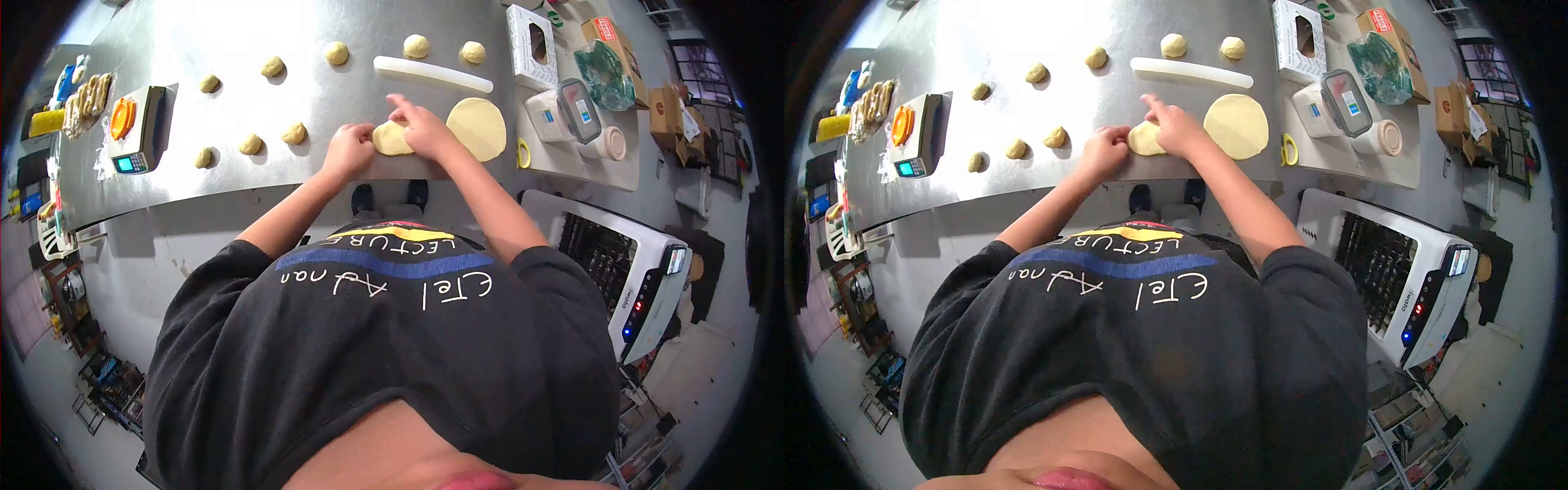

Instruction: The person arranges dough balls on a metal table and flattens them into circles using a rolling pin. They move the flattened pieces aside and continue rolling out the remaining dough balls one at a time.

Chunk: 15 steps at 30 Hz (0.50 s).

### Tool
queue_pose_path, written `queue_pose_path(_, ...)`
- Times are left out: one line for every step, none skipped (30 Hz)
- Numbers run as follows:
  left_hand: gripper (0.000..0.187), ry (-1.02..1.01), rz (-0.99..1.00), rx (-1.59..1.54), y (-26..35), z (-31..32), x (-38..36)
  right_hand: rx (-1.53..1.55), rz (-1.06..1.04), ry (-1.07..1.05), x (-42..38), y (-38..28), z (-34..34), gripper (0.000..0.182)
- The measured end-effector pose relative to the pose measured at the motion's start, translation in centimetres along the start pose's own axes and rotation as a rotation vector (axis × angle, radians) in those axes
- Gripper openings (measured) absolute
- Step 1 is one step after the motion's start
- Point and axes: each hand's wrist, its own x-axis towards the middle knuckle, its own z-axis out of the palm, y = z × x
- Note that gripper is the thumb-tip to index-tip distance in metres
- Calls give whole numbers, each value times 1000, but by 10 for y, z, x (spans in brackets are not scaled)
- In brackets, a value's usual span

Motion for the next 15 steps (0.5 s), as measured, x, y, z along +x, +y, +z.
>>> queue_pose_path(34, -2, -1, 1, 1, 2, -5, 2, 1, 0, 4, -3, -2, 59)
queue_pose_path(36, 19, 28, -36, 2, 5, -11, 15, 16, -54, 8, -9, -8, 59)
queue_pose_path(40, 40, 57, -73, 3, 6, -14, 28, 30, -109, 11, -14, -12, 59)
queue_pose_path(47, 2, 86, -44, 2, 3, -14, 70, -31, -76, 12, -13, -13, 52)
queue_pose_path(47, 1, 87, -45, -2, 4, -13, 69, -29, -76, 12, -12, -12, 52)
queue_pose_path(48, 4, 117, -23, -7, 6, -11, -6, -57, -110, 13, -12, -12, 52)
queue_pose_path(49, 8, 147, 1, -10, 6, -10, -81, -85, -144, 13, -12, -11, 53)
queue_pose_path(49, 8, 146, 0, -14, 4, -7, -81, -85, -145, 15, -12, -12, 53)
queue_pose_path(53, -32, 160, -22, -18, 3, -5, -59, -67, -162, 17, -12, -13, 53)
queue_pose_path(56, -73, 175, -43, -19, 2, -4, -36, -48, -178, 19, -10, -14, 53)
queue_pose_path(56, -75, 176, -45, -18, 4, -6, -37, -45, -177, 20, -7, -13, 53)
queue_pose_path(58, 34, 264, 44, -16, 7, -9, 9, -53, -144, 20, -3, -13, 54)
queue_pose_path(60, 146, 350, 131, -15, 10, -10, 53, -63, -111, 19, -6, -15, 55)
queue_pose_path(60, 146, 351, 129, -16, 11, -9, 51, -62, -111, 17, -8, -17, 55)
queue_pose_path(64, 144, 361, 131, -17, 12, -8, 37, -6, -159, 14, -11, -18, 56)
